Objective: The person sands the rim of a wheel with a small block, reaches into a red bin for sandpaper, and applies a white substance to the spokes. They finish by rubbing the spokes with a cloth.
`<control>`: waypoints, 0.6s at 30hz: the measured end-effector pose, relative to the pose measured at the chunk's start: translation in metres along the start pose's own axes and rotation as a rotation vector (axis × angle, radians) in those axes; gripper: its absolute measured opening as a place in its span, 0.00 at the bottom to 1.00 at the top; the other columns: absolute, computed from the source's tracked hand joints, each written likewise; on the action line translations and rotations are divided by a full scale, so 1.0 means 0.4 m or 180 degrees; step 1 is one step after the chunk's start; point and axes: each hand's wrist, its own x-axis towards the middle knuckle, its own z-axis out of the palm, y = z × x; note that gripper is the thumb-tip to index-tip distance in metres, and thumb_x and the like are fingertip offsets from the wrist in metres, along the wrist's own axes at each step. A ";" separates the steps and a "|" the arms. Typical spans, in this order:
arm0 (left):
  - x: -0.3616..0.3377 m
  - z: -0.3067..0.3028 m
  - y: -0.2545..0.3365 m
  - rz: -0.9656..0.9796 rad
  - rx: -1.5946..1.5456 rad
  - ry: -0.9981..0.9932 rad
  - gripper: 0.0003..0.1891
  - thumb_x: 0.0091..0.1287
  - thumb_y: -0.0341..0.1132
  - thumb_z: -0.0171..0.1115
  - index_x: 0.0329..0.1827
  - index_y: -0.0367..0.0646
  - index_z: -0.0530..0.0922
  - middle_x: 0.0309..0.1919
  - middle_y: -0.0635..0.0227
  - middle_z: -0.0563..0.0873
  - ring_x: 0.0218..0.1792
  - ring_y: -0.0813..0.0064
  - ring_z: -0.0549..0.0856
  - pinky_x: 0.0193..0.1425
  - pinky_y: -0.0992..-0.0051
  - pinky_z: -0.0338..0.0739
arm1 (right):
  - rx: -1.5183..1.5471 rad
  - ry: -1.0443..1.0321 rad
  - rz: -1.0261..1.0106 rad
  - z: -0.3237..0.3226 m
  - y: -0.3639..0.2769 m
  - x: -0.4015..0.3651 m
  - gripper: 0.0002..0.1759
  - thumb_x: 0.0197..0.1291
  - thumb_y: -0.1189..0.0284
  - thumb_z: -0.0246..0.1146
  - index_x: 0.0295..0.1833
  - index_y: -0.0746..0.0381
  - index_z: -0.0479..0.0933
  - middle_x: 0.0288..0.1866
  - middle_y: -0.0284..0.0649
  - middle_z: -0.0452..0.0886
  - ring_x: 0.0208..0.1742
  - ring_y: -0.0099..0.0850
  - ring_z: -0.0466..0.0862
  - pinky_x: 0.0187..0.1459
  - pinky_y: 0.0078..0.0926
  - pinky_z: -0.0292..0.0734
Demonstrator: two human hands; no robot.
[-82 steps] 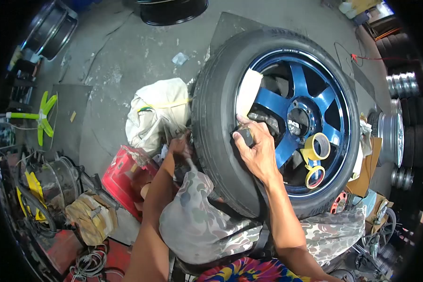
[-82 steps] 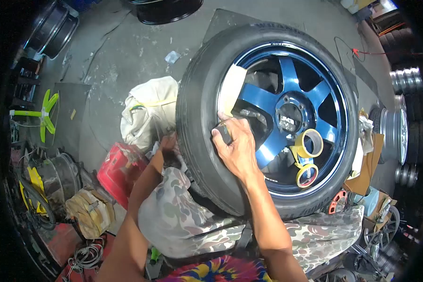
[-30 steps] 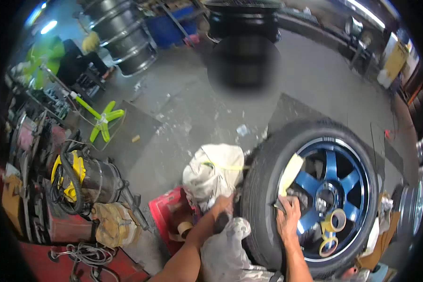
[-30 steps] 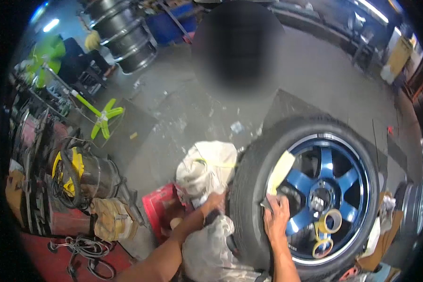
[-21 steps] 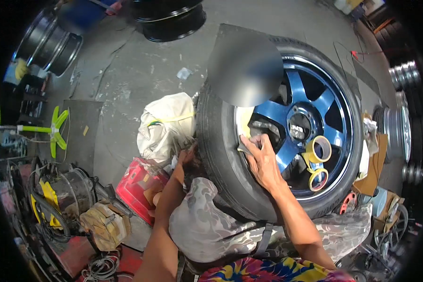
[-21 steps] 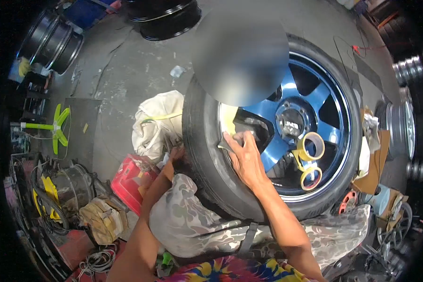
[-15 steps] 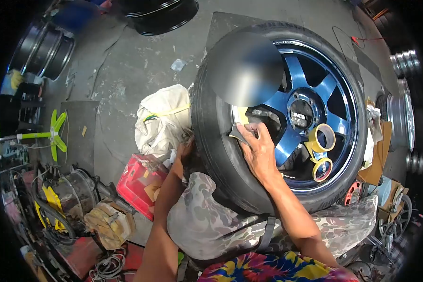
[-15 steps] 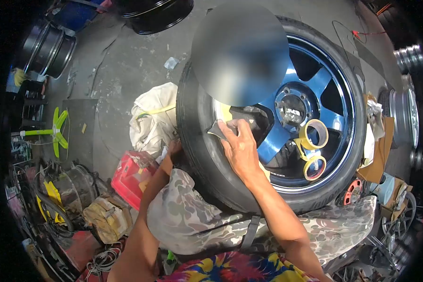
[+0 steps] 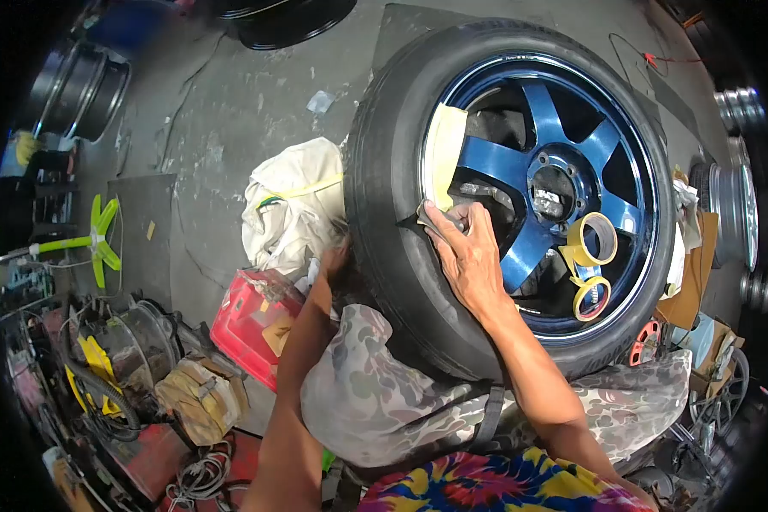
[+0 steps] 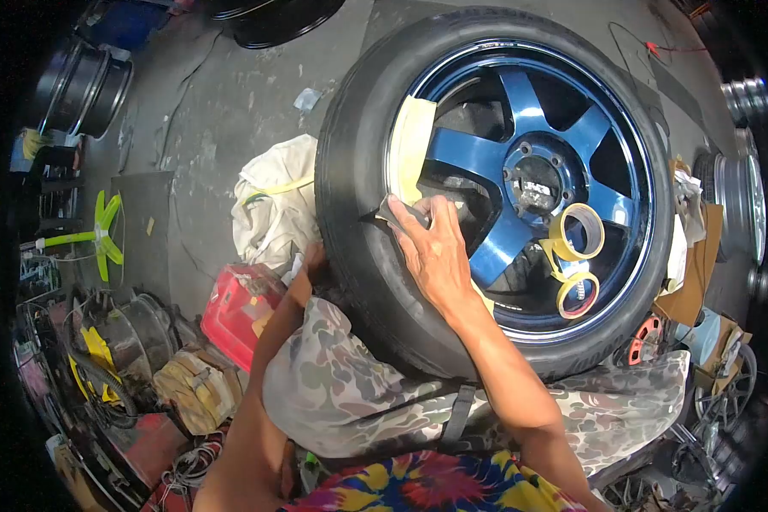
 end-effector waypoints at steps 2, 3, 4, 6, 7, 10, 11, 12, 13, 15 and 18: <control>0.002 0.004 0.003 0.0019 -0.0005 -0.0014 0.35 0.82 0.65 0.52 0.53 0.37 0.88 0.43 0.49 0.95 0.32 0.58 0.95 0.34 0.64 0.89 | -0.0099 0.0008 -0.0068 0.000 0.004 0.025 0.33 0.63 0.77 0.74 0.75 0.54 0.81 0.53 0.50 0.74 0.53 0.50 0.77 0.56 0.50 0.77; 0.001 0.005 0.004 0.0034 0.0002 -0.0020 0.35 0.82 0.65 0.51 0.53 0.37 0.87 0.43 0.50 0.95 0.32 0.58 0.95 0.34 0.64 0.89 | -0.0200 0.0024 -0.0134 0.000 0.007 0.038 0.34 0.63 0.76 0.74 0.76 0.53 0.81 0.52 0.49 0.74 0.53 0.50 0.77 0.57 0.49 0.77; 0.000 0.005 0.006 0.0037 0.0013 -0.0026 0.35 0.82 0.65 0.51 0.54 0.37 0.87 0.43 0.50 0.95 0.32 0.58 0.95 0.34 0.64 0.89 | -0.0199 0.0028 -0.0123 0.001 0.013 0.046 0.34 0.63 0.76 0.74 0.76 0.53 0.81 0.52 0.49 0.74 0.53 0.50 0.77 0.57 0.49 0.77; 0.000 0.004 0.008 0.0043 0.0016 -0.0041 0.34 0.82 0.64 0.51 0.54 0.38 0.87 0.43 0.50 0.95 0.33 0.59 0.95 0.34 0.64 0.89 | -0.0382 -0.0050 -0.0153 0.004 0.023 0.057 0.35 0.62 0.74 0.76 0.76 0.51 0.81 0.52 0.47 0.73 0.53 0.48 0.76 0.57 0.48 0.77; -0.003 0.004 0.004 0.0038 0.0005 -0.0038 0.34 0.82 0.64 0.51 0.55 0.38 0.87 0.44 0.50 0.95 0.33 0.59 0.95 0.34 0.64 0.89 | -0.0381 -0.0068 -0.0160 0.002 0.026 0.053 0.35 0.62 0.74 0.76 0.76 0.51 0.81 0.52 0.47 0.73 0.53 0.48 0.76 0.57 0.48 0.77; -0.008 0.002 -0.007 0.0049 -0.0037 -0.0038 0.33 0.83 0.63 0.51 0.56 0.39 0.87 0.44 0.50 0.95 0.33 0.59 0.95 0.34 0.64 0.89 | -0.0644 -0.0183 -0.0504 -0.013 0.048 0.048 0.36 0.60 0.70 0.77 0.76 0.47 0.81 0.52 0.43 0.72 0.52 0.42 0.76 0.53 0.43 0.75; -0.007 0.007 -0.007 0.0059 -0.0040 -0.0043 0.32 0.83 0.63 0.51 0.56 0.39 0.87 0.44 0.51 0.95 0.33 0.59 0.95 0.34 0.64 0.89 | -0.0640 -0.0184 -0.0497 -0.017 0.054 0.059 0.36 0.60 0.70 0.77 0.76 0.47 0.81 0.52 0.43 0.72 0.52 0.42 0.76 0.53 0.43 0.75; -0.003 0.009 -0.001 0.0080 -0.0040 -0.0048 0.32 0.83 0.63 0.51 0.57 0.40 0.87 0.44 0.51 0.95 0.33 0.59 0.95 0.34 0.64 0.89 | -0.0742 -0.0169 -0.0554 -0.020 0.058 0.073 0.37 0.59 0.70 0.77 0.77 0.46 0.81 0.51 0.43 0.72 0.51 0.42 0.75 0.53 0.42 0.75; -0.005 0.007 0.000 0.0090 -0.0033 -0.0053 0.32 0.83 0.63 0.51 0.57 0.40 0.87 0.44 0.51 0.95 0.33 0.59 0.95 0.34 0.64 0.89 | -0.0837 -0.0156 -0.0609 -0.020 0.061 0.078 0.37 0.59 0.70 0.78 0.77 0.46 0.81 0.51 0.42 0.72 0.51 0.41 0.75 0.52 0.42 0.74; -0.004 0.010 -0.005 0.0107 -0.0037 -0.0056 0.31 0.83 0.62 0.51 0.58 0.41 0.87 0.45 0.51 0.95 0.33 0.59 0.95 0.34 0.64 0.89 | -0.0859 -0.0183 -0.0668 -0.020 0.066 0.076 0.37 0.60 0.69 0.77 0.77 0.45 0.80 0.51 0.42 0.72 0.50 0.41 0.74 0.51 0.42 0.73; 0.007 0.012 -0.006 0.0103 -0.0041 -0.0067 0.31 0.83 0.62 0.51 0.59 0.42 0.86 0.45 0.51 0.95 0.34 0.60 0.95 0.34 0.63 0.89 | -0.0826 -0.0229 -0.0706 -0.036 0.066 0.091 0.34 0.64 0.70 0.74 0.77 0.45 0.81 0.50 0.43 0.74 0.51 0.43 0.77 0.54 0.43 0.76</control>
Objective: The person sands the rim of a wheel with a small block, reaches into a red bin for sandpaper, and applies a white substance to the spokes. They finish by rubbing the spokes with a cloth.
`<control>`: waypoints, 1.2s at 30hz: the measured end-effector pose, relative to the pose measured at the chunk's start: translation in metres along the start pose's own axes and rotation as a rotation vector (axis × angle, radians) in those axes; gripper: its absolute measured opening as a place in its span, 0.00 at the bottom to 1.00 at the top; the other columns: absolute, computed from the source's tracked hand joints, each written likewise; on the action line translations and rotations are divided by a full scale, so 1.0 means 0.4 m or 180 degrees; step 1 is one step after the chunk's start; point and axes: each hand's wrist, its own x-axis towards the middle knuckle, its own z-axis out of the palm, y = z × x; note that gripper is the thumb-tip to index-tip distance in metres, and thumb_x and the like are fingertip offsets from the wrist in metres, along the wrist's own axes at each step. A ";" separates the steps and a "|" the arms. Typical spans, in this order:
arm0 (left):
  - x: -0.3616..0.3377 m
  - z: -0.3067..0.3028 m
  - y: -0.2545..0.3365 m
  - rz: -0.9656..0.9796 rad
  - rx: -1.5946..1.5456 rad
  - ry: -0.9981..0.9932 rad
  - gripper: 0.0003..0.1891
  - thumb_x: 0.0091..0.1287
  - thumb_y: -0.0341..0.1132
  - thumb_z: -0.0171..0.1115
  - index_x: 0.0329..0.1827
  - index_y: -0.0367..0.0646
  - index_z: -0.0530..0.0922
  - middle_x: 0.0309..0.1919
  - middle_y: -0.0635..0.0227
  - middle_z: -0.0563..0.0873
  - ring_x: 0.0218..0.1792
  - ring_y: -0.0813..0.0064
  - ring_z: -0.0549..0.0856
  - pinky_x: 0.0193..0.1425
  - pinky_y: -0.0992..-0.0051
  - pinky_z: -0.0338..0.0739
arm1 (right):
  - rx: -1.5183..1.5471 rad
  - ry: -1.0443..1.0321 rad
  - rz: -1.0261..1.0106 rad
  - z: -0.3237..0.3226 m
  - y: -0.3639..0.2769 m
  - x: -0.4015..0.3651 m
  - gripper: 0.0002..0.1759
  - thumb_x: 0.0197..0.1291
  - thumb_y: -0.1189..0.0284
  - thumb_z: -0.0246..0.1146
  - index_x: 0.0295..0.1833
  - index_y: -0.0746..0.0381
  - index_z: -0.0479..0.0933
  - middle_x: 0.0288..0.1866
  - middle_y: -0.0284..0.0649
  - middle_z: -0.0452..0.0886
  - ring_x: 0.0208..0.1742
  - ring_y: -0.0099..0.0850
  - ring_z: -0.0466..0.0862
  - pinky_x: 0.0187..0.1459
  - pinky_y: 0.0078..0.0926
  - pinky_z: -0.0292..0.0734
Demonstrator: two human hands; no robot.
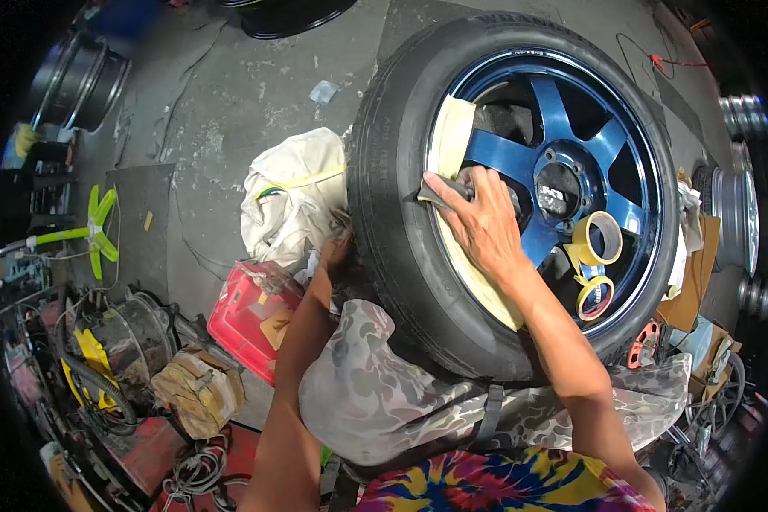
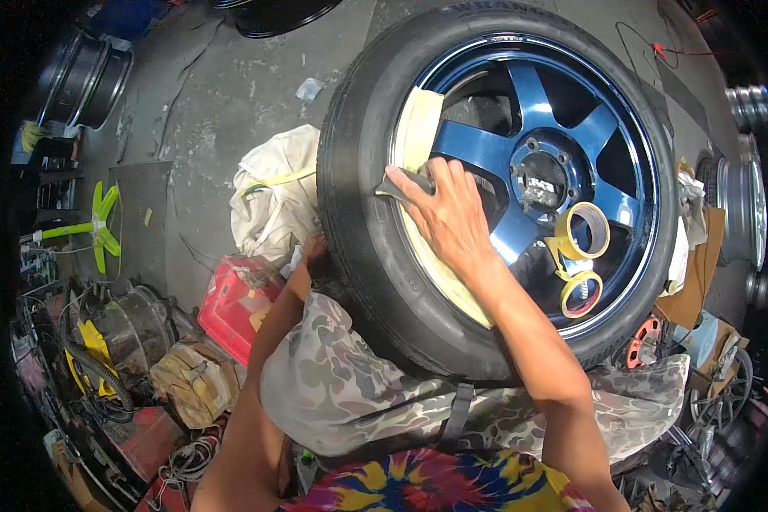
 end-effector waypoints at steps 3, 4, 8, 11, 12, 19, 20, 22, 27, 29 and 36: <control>-0.004 0.001 0.002 0.0003 0.0018 0.0004 0.30 0.84 0.61 0.51 0.60 0.42 0.86 0.46 0.52 0.95 0.34 0.60 0.95 0.35 0.63 0.89 | -0.0154 0.0051 0.0080 0.013 0.012 0.025 0.34 0.63 0.70 0.75 0.76 0.45 0.82 0.49 0.42 0.73 0.50 0.42 0.76 0.52 0.42 0.75; -0.007 0.001 0.005 0.0004 0.0022 -0.0001 0.30 0.84 0.61 0.51 0.60 0.43 0.86 0.46 0.52 0.95 0.34 0.60 0.95 0.35 0.63 0.89 | -0.0076 0.0021 0.0093 0.018 0.016 0.023 0.33 0.64 0.68 0.75 0.76 0.44 0.82 0.50 0.42 0.73 0.51 0.42 0.75 0.52 0.42 0.73; -0.003 0.004 -0.005 0.0005 -0.0022 -0.0008 0.29 0.84 0.60 0.50 0.62 0.44 0.86 0.46 0.52 0.95 0.35 0.60 0.95 0.35 0.63 0.89 | -0.0116 -0.0125 -0.0017 0.003 0.026 0.038 0.32 0.65 0.65 0.74 0.76 0.44 0.82 0.51 0.40 0.73 0.52 0.41 0.74 0.53 0.42 0.71; -0.015 0.009 0.014 0.0018 0.0000 -0.0005 0.28 0.85 0.59 0.50 0.63 0.45 0.86 0.47 0.53 0.95 0.35 0.61 0.95 0.35 0.63 0.89 | -0.0203 -0.0126 -0.0025 0.003 0.033 0.043 0.32 0.64 0.66 0.75 0.76 0.44 0.82 0.50 0.40 0.73 0.52 0.40 0.74 0.52 0.41 0.70; -0.013 0.005 0.008 0.0021 0.0006 0.0002 0.28 0.85 0.59 0.50 0.63 0.45 0.85 0.47 0.53 0.94 0.35 0.61 0.95 0.35 0.63 0.89 | -0.0149 -0.0118 -0.0058 0.001 0.031 0.042 0.32 0.64 0.66 0.75 0.76 0.44 0.82 0.50 0.40 0.73 0.52 0.40 0.74 0.52 0.41 0.69; 0.000 -0.001 -0.001 0.0042 -0.0007 0.0001 0.26 0.86 0.57 0.50 0.66 0.47 0.85 0.48 0.54 0.94 0.36 0.61 0.95 0.35 0.63 0.89 | -0.0189 -0.0154 -0.0146 -0.009 0.041 0.060 0.34 0.62 0.71 0.75 0.76 0.45 0.83 0.48 0.41 0.71 0.50 0.41 0.73 0.51 0.41 0.69; -0.002 -0.003 -0.001 0.0036 -0.0002 0.0002 0.26 0.86 0.57 0.50 0.66 0.48 0.85 0.48 0.54 0.94 0.36 0.62 0.95 0.35 0.63 0.89 | -0.0196 -0.0141 -0.0154 -0.010 0.041 0.058 0.34 0.63 0.71 0.75 0.76 0.45 0.83 0.48 0.41 0.71 0.50 0.41 0.73 0.51 0.41 0.69; 0.001 -0.007 -0.002 0.0039 -0.0016 0.0010 0.26 0.86 0.57 0.50 0.67 0.48 0.85 0.49 0.54 0.94 0.36 0.62 0.95 0.35 0.63 0.89 | -0.0164 -0.0270 -0.0143 -0.018 0.033 0.049 0.32 0.63 0.70 0.74 0.75 0.45 0.84 0.49 0.41 0.71 0.51 0.41 0.73 0.52 0.41 0.70; 0.002 -0.013 -0.001 0.0068 0.0007 0.0018 0.25 0.86 0.56 0.49 0.69 0.50 0.84 0.49 0.55 0.94 0.36 0.62 0.95 0.36 0.62 0.89 | -0.0405 -0.0201 -0.0300 -0.030 0.046 0.075 0.28 0.66 0.65 0.74 0.72 0.46 0.84 0.51 0.40 0.74 0.52 0.40 0.74 0.51 0.40 0.68; 0.003 -0.013 -0.002 0.0092 0.0007 0.0019 0.25 0.87 0.55 0.49 0.69 0.51 0.84 0.50 0.55 0.94 0.37 0.62 0.95 0.36 0.62 0.89 | -0.0439 -0.0279 -0.0358 -0.041 0.035 0.072 0.29 0.66 0.64 0.74 0.73 0.45 0.84 0.52 0.41 0.74 0.53 0.40 0.74 0.52 0.41 0.68; 0.049 -0.028 -0.049 0.0730 0.0339 -0.0076 0.24 0.87 0.54 0.49 0.72 0.53 0.84 0.51 0.56 0.94 0.37 0.63 0.95 0.36 0.62 0.89 | 0.0061 0.0091 0.0413 0.005 -0.030 0.044 0.23 0.72 0.67 0.71 0.71 0.49 0.87 0.46 0.43 0.72 0.49 0.42 0.74 0.50 0.41 0.67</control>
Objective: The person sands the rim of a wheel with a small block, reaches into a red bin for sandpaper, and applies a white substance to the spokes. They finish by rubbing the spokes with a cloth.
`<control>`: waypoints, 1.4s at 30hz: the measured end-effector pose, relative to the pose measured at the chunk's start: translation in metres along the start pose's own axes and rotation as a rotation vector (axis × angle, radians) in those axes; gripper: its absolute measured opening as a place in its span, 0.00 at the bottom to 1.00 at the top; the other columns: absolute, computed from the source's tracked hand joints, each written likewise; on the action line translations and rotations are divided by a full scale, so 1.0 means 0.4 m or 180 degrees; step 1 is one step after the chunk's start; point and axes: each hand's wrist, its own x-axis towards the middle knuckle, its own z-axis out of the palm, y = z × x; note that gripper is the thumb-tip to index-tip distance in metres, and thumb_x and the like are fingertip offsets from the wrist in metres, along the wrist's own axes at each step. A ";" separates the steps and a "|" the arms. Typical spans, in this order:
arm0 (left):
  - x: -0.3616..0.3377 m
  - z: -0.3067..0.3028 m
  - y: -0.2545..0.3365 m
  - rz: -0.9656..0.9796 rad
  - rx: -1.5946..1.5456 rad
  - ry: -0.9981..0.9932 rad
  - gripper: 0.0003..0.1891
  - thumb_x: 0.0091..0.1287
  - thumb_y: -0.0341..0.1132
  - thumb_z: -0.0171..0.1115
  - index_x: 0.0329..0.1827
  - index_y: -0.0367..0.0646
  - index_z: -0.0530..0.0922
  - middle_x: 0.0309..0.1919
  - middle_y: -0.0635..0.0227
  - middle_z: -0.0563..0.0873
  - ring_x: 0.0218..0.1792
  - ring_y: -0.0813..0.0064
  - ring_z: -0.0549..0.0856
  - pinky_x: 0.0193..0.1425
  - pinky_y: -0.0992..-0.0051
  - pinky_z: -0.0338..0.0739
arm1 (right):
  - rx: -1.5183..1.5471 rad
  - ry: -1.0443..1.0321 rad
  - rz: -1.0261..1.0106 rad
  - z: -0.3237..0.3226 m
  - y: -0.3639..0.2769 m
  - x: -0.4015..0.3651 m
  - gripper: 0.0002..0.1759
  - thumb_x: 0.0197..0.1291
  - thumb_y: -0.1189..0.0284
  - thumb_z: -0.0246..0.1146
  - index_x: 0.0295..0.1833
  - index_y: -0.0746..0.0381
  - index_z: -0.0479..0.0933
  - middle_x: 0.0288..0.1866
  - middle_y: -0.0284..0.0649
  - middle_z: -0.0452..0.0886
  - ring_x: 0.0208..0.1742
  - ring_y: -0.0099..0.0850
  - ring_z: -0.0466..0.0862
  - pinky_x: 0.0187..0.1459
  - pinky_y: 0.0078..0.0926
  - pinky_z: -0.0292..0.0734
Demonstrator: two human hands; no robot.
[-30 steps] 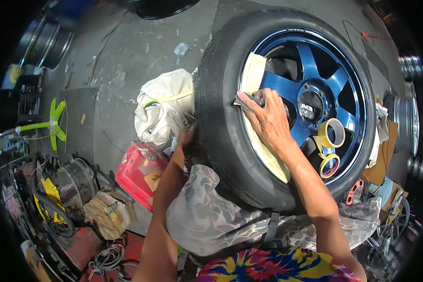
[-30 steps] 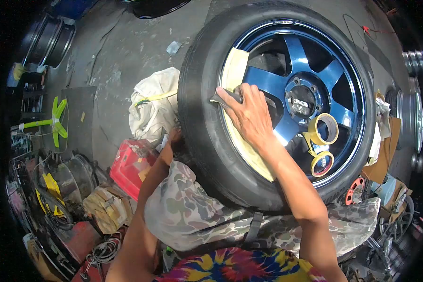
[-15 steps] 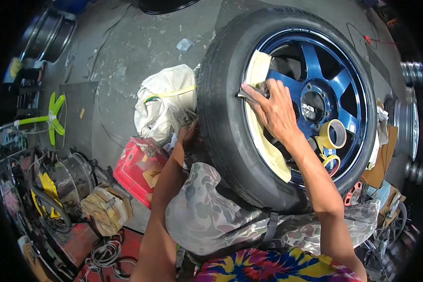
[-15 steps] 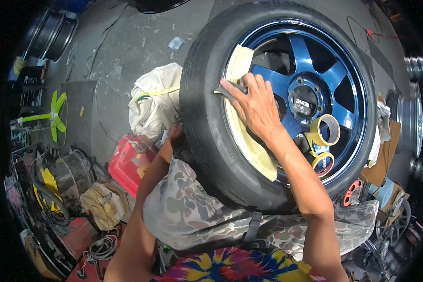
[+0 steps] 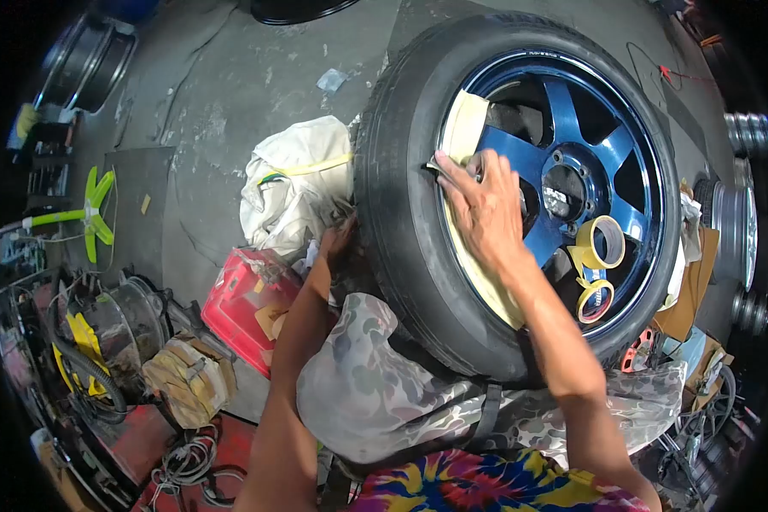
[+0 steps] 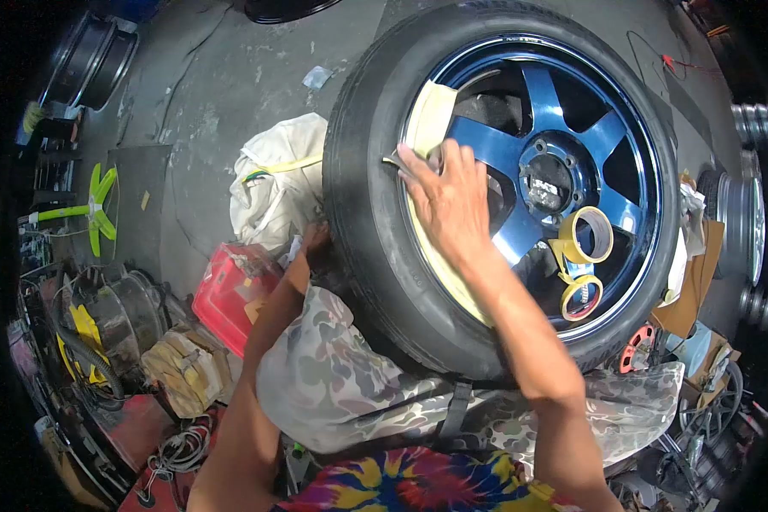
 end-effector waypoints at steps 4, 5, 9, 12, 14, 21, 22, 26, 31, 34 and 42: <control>0.036 -0.005 -0.087 0.0226 -0.0047 0.0151 0.23 0.89 0.51 0.48 0.75 0.52 0.82 0.50 0.57 0.94 0.36 0.63 0.95 0.36 0.61 0.89 | 0.0188 0.0023 0.0474 0.001 -0.072 -0.086 0.21 0.70 0.65 0.72 0.67 0.52 0.89 0.45 0.41 0.74 0.49 0.40 0.75 0.47 0.41 0.66; 0.087 -0.036 -0.167 -0.0259 -0.1121 -0.0331 0.24 0.89 0.52 0.49 0.74 0.49 0.82 0.49 0.58 0.94 0.37 0.63 0.95 0.35 0.62 0.89 | 0.0188 0.0026 0.0480 0.005 -0.076 -0.080 0.21 0.70 0.65 0.72 0.67 0.52 0.89 0.45 0.41 0.74 0.49 0.40 0.75 0.47 0.41 0.66; -0.034 -0.006 0.093 -0.1259 -0.0271 0.0034 0.30 0.87 0.58 0.51 0.69 0.40 0.84 0.45 0.59 0.94 0.33 0.60 0.94 0.32 0.62 0.88 | 0.0320 0.0250 0.0752 0.022 -0.073 -0.034 0.20 0.73 0.65 0.71 0.68 0.53 0.89 0.45 0.41 0.75 0.48 0.40 0.76 0.48 0.41 0.65; -0.061 0.008 0.116 -0.1127 -0.0245 0.0169 0.30 0.86 0.59 0.52 0.68 0.39 0.84 0.43 0.58 0.94 0.31 0.61 0.93 0.31 0.62 0.88 | 0.0595 0.0175 0.0961 0.023 -0.090 -0.065 0.19 0.74 0.65 0.71 0.68 0.53 0.90 0.44 0.41 0.75 0.49 0.40 0.77 0.49 0.41 0.65; -0.062 0.012 0.102 -0.0997 -0.0368 0.0164 0.31 0.86 0.60 0.53 0.66 0.38 0.85 0.42 0.58 0.94 0.30 0.61 0.93 0.30 0.62 0.87 | 0.0513 0.0242 0.0980 0.027 -0.098 -0.074 0.19 0.74 0.65 0.71 0.68 0.53 0.90 0.44 0.42 0.76 0.49 0.40 0.77 0.50 0.42 0.66; -0.062 0.012 0.108 -0.0853 -0.0384 0.0199 0.33 0.84 0.63 0.55 0.62 0.37 0.86 0.38 0.57 0.93 0.27 0.61 0.91 0.29 0.61 0.86 | 0.0340 0.0374 0.0982 0.038 -0.103 -0.060 0.19 0.75 0.66 0.70 0.67 0.55 0.90 0.43 0.42 0.76 0.49 0.41 0.77 0.49 0.42 0.66; -0.064 0.013 0.109 -0.0843 -0.0370 0.0203 0.33 0.83 0.63 0.56 0.62 0.37 0.86 0.38 0.57 0.93 0.27 0.61 0.91 0.28 0.61 0.86 | 0.0371 0.0238 0.1088 0.032 -0.111 -0.069 0.19 0.74 0.65 0.70 0.67 0.55 0.89 0.44 0.42 0.75 0.49 0.41 0.76 0.49 0.42 0.66; -0.087 0.022 0.129 -0.0377 -0.0232 0.0331 0.35 0.82 0.65 0.57 0.60 0.36 0.87 0.36 0.57 0.93 0.25 0.62 0.90 0.27 0.61 0.85 | -0.0046 0.0399 0.0741 0.034 -0.090 -0.016 0.21 0.71 0.65 0.72 0.67 0.55 0.88 0.45 0.41 0.74 0.51 0.40 0.75 0.49 0.42 0.65; -0.069 0.016 0.119 -0.0914 -0.0853 0.0155 0.36 0.79 0.69 0.59 0.52 0.38 0.89 0.32 0.58 0.91 0.24 0.62 0.89 0.28 0.59 0.83 | -0.0355 0.0241 0.0490 0.018 -0.097 -0.057 0.23 0.70 0.64 0.72 0.69 0.53 0.87 0.47 0.41 0.74 0.50 0.40 0.75 0.49 0.42 0.65; -0.045 -0.010 0.062 -0.0642 -0.0526 0.0022 0.37 0.77 0.72 0.60 0.48 0.38 0.89 0.29 0.59 0.89 0.24 0.61 0.88 0.29 0.58 0.83 | -0.0218 0.0400 0.0498 0.032 -0.066 0.000 0.21 0.71 0.64 0.72 0.67 0.53 0.88 0.45 0.42 0.74 0.50 0.42 0.75 0.48 0.44 0.66; 0.009 0.002 -0.006 -0.1001 -0.1065 0.0024 0.40 0.74 0.74 0.61 0.45 0.36 0.89 0.28 0.58 0.89 0.24 0.60 0.88 0.29 0.57 0.83 | 0.0343 0.0489 0.0863 0.050 -0.086 -0.028 0.18 0.75 0.66 0.69 0.65 0.57 0.90 0.42 0.45 0.75 0.47 0.42 0.77 0.47 0.44 0.68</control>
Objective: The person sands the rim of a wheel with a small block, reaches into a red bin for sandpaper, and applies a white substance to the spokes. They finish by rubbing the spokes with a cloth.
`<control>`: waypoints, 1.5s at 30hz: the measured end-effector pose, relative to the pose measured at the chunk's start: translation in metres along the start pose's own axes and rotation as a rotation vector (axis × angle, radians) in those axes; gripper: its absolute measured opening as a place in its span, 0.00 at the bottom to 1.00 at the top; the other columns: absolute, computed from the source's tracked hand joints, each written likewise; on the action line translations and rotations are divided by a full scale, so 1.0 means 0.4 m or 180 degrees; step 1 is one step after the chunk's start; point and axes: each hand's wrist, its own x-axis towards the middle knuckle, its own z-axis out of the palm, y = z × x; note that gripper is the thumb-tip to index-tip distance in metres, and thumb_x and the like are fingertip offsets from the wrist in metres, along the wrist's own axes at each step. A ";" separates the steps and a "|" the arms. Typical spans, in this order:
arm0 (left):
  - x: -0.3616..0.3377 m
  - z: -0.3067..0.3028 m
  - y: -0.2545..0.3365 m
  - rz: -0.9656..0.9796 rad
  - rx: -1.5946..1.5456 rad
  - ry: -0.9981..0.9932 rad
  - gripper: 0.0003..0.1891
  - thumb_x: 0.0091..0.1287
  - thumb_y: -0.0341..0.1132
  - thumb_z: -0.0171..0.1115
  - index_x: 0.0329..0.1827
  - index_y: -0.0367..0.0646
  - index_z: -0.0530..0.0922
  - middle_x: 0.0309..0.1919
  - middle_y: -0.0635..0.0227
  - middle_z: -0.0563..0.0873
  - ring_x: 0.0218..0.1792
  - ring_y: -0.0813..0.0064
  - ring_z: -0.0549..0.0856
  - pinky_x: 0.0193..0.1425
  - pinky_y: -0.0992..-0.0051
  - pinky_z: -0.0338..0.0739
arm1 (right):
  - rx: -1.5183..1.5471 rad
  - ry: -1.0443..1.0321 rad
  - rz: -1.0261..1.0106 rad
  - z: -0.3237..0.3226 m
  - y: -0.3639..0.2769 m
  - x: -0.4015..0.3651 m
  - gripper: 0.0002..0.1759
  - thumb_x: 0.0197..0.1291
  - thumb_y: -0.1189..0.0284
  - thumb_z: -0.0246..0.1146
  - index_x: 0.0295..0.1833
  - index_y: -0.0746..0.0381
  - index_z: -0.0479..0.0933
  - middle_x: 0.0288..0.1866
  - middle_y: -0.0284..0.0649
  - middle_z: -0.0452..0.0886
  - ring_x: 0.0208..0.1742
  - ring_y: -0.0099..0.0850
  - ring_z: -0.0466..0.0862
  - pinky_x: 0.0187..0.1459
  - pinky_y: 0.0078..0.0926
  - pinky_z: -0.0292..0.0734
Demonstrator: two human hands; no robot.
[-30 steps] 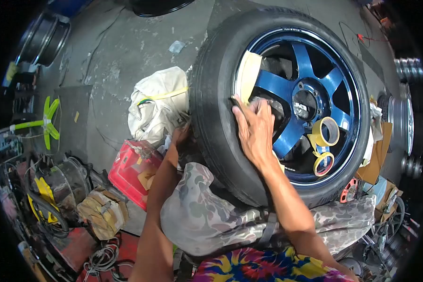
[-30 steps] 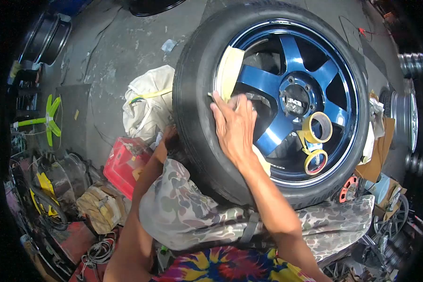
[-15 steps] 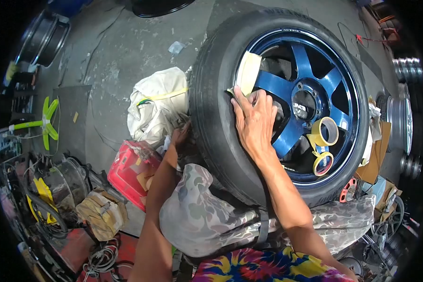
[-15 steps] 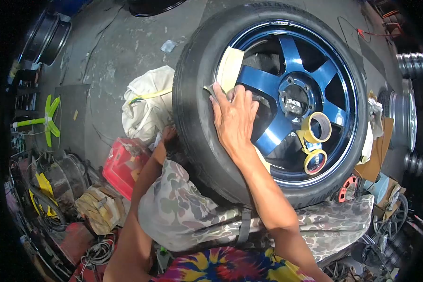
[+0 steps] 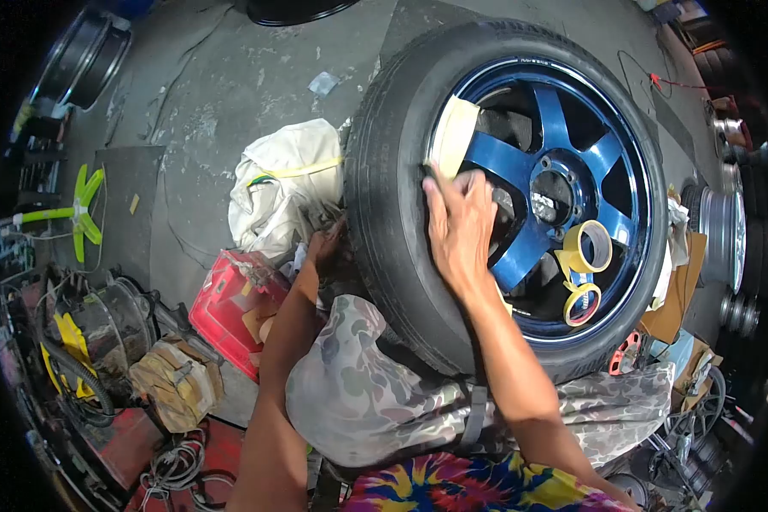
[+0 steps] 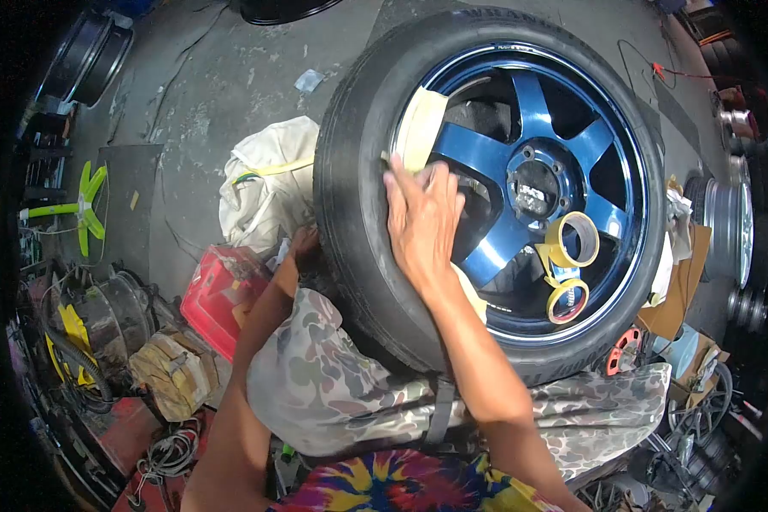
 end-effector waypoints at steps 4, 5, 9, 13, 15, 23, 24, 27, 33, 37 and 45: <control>-0.029 0.020 0.035 -0.0029 0.0063 0.0072 0.41 0.75 0.74 0.61 0.47 0.34 0.87 0.30 0.55 0.89 0.26 0.56 0.89 0.31 0.55 0.84 | 0.0522 0.0147 0.0269 0.015 0.059 0.104 0.16 0.80 0.63 0.64 0.54 0.64 0.89 0.41 0.48 0.78 0.45 0.44 0.79 0.48 0.44 0.72; -0.032 0.020 0.034 -0.0042 0.0050 0.0093 0.41 0.75 0.73 0.61 0.48 0.34 0.87 0.31 0.54 0.89 0.27 0.56 0.89 0.32 0.55 0.84 | 0.0867 0.0082 0.0400 -0.005 0.072 0.118 0.17 0.81 0.62 0.63 0.51 0.65 0.88 0.39 0.48 0.77 0.42 0.43 0.79 0.47 0.43 0.73; -0.022 0.020 0.022 -0.0139 0.0024 0.0143 0.41 0.75 0.73 0.61 0.51 0.33 0.85 0.33 0.51 0.89 0.29 0.52 0.89 0.34 0.53 0.85 | 0.2237 -0.0586 0.1423 -0.087 0.068 0.101 0.28 0.88 0.50 0.53 0.62 0.63 0.88 0.47 0.33 0.90 0.43 0.24 0.83 0.45 0.26 0.77; -0.023 0.016 0.021 -0.0237 0.0062 0.0185 0.42 0.75 0.73 0.60 0.54 0.31 0.84 0.35 0.49 0.89 0.31 0.49 0.90 0.35 0.51 0.86 | 0.1551 -0.0883 0.0972 -0.055 0.072 0.088 0.31 0.89 0.47 0.49 0.68 0.59 0.87 0.40 0.32 0.87 0.36 0.20 0.75 0.40 0.23 0.72; -0.024 0.017 0.022 -0.0295 0.0072 0.0206 0.42 0.76 0.72 0.60 0.55 0.30 0.83 0.36 0.47 0.90 0.32 0.47 0.90 0.36 0.50 0.86 | 0.1142 -0.1111 0.0881 -0.048 0.089 0.083 0.30 0.89 0.49 0.50 0.67 0.62 0.86 0.38 0.38 0.83 0.37 0.27 0.74 0.41 0.31 0.72; -0.018 0.024 0.035 -0.0411 0.0073 0.0226 0.44 0.76 0.71 0.59 0.61 0.27 0.80 0.40 0.41 0.90 0.36 0.41 0.91 0.40 0.46 0.88 | 0.0535 -0.1105 -0.0589 -0.113 0.043 0.012 0.24 0.81 0.65 0.62 0.78 0.55 0.79 0.50 0.48 0.86 0.41 0.46 0.73 0.53 0.42 0.76; -0.018 0.025 0.035 -0.0424 0.0078 0.0231 0.45 0.76 0.71 0.59 0.61 0.27 0.80 0.41 0.40 0.90 0.37 0.40 0.91 0.40 0.46 0.88 | 0.0486 -0.1079 -0.0863 -0.119 0.041 0.001 0.25 0.78 0.68 0.66 0.78 0.54 0.80 0.57 0.46 0.89 0.41 0.45 0.73 0.54 0.41 0.78; -0.015 0.027 0.040 -0.0473 0.0098 0.0244 0.45 0.77 0.71 0.59 0.63 0.25 0.79 0.42 0.38 0.90 0.38 0.38 0.92 0.42 0.45 0.89 | 0.0076 -0.1182 -0.1144 -0.136 0.037 -0.028 0.29 0.73 0.70 0.69 0.78 0.51 0.80 0.67 0.39 0.89 0.43 0.43 0.75 0.54 0.38 0.80; -0.024 0.035 0.059 -0.0587 0.0114 0.0278 0.47 0.77 0.70 0.58 0.68 0.23 0.77 0.46 0.34 0.90 0.41 0.33 0.93 0.45 0.42 0.90 | 0.0133 -0.0986 -0.1155 -0.105 0.058 0.008 0.27 0.75 0.68 0.67 0.78 0.50 0.80 0.64 0.39 0.90 0.43 0.42 0.76 0.53 0.38 0.80; -0.018 0.040 0.058 -0.0661 0.0249 0.0181 0.47 0.79 0.69 0.57 0.69 0.22 0.76 0.48 0.33 0.90 0.43 0.33 0.93 0.46 0.41 0.91 | 0.0127 -0.1049 -0.0899 -0.088 0.067 0.073 0.26 0.79 0.66 0.64 0.80 0.49 0.79 0.61 0.39 0.91 0.43 0.41 0.76 0.53 0.38 0.80; -0.005 0.031 0.013 -0.0136 0.0414 0.0094 0.44 0.79 0.69 0.55 0.63 0.25 0.80 0.41 0.40 0.91 0.37 0.42 0.93 0.40 0.48 0.89 | -0.0009 -0.0849 -0.0583 -0.041 0.082 0.175 0.26 0.84 0.57 0.57 0.80 0.50 0.78 0.63 0.44 0.90 0.56 0.49 0.83 0.64 0.44 0.79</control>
